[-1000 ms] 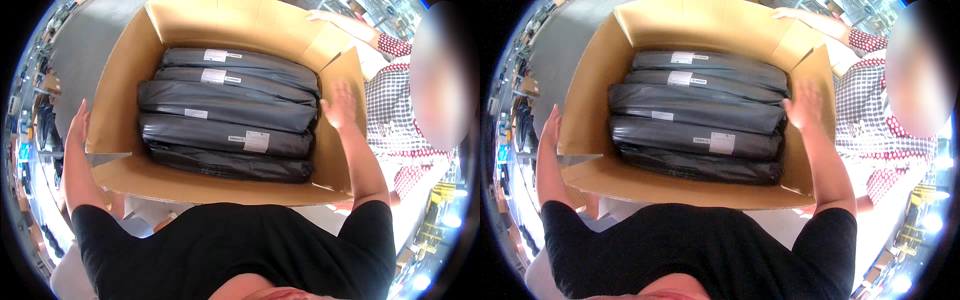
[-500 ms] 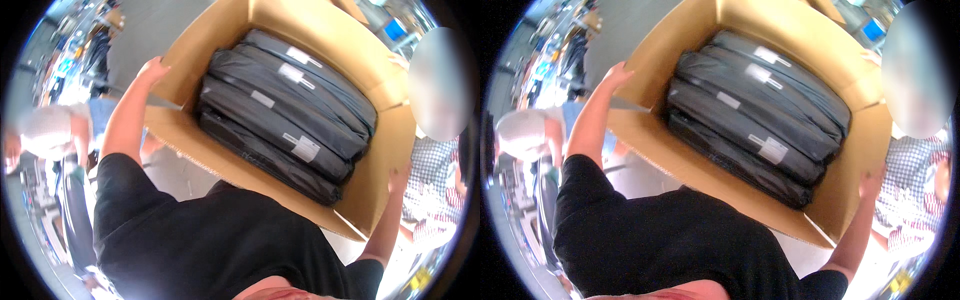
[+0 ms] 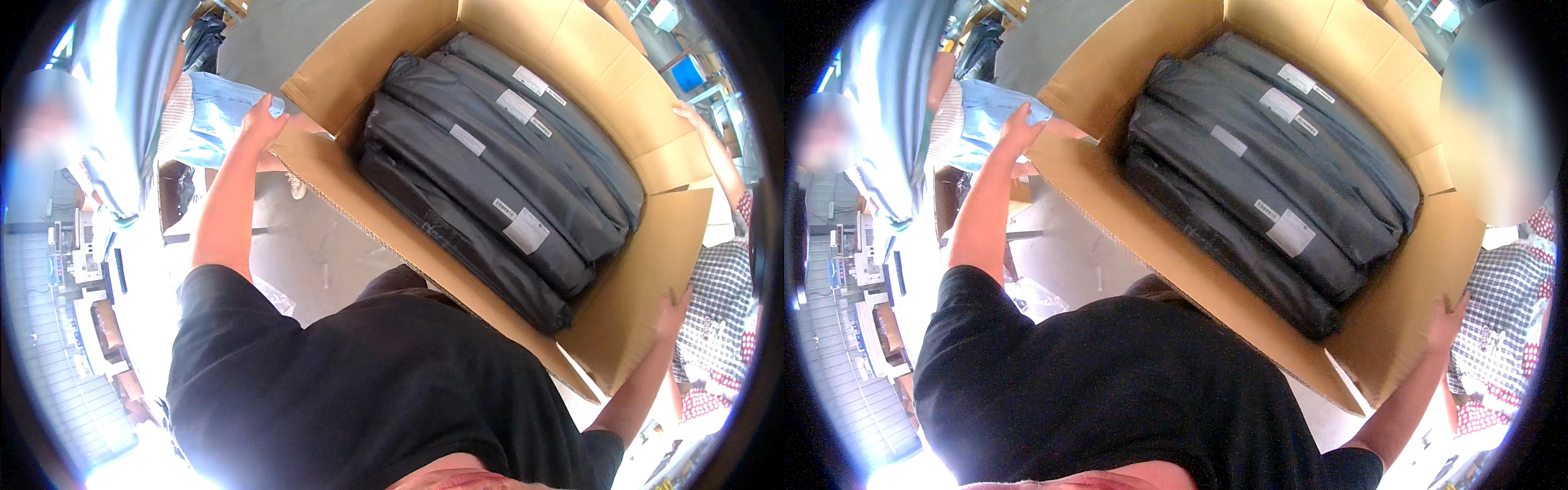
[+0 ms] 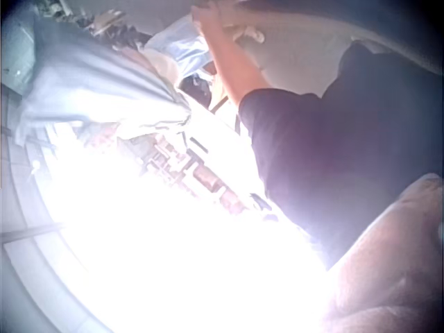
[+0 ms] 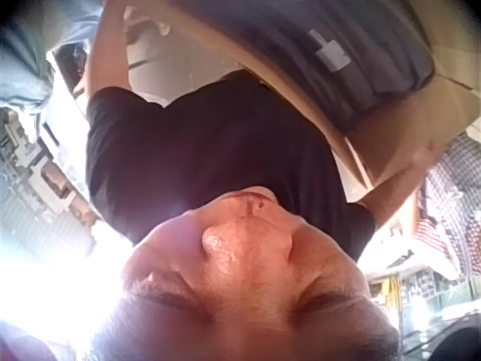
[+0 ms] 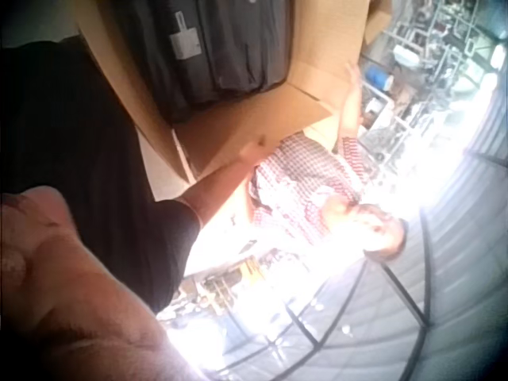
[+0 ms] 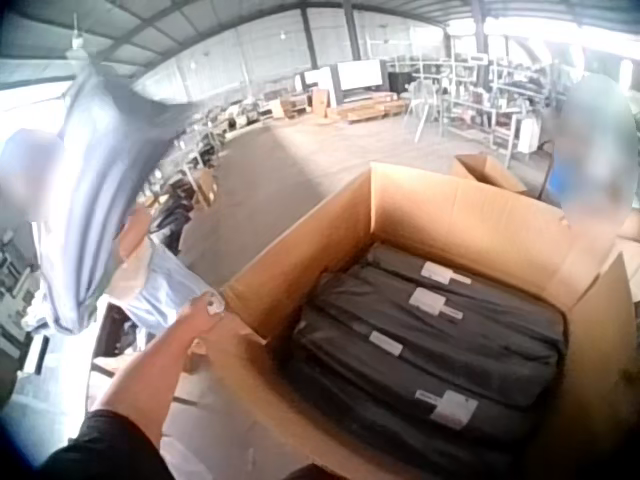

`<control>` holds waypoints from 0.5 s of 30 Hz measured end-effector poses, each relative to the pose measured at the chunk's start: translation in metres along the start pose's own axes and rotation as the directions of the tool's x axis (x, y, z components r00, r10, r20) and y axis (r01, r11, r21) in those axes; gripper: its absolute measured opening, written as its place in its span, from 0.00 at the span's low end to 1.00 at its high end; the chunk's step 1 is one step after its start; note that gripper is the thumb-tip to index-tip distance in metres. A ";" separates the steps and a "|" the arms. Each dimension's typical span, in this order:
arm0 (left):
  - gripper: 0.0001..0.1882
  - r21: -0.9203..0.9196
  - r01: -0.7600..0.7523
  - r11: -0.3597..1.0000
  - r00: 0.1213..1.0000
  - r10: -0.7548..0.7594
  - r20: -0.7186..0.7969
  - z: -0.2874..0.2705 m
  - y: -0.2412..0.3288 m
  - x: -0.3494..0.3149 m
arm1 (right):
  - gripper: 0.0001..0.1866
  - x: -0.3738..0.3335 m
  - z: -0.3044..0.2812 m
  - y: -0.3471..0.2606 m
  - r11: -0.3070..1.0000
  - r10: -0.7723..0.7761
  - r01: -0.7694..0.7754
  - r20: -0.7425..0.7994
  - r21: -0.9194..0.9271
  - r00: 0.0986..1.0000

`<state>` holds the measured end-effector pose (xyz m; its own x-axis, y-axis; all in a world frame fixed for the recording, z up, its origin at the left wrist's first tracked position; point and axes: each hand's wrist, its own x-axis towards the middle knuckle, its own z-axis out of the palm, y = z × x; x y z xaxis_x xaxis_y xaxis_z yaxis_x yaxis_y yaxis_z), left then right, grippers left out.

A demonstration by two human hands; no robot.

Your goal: The person places long packaged items into a large cardboard box while another person assists by arranging them inside the box.

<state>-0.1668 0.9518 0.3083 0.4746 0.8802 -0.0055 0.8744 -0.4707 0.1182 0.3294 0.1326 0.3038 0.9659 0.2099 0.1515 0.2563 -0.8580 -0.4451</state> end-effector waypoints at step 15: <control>0.18 -0.901 0.428 0.067 0.836 -0.408 0.367 0.035 -0.040 -0.021 | 0.39 -0.003 -0.012 0.009 0.897 0.282 -0.355 0.277 0.265 0.919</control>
<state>-0.2076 0.9502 0.2688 0.0772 0.9054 -0.4176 0.1701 0.4007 0.9003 0.3281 0.1187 0.3104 0.9697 0.0810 -0.2304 -0.1030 -0.7196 -0.6867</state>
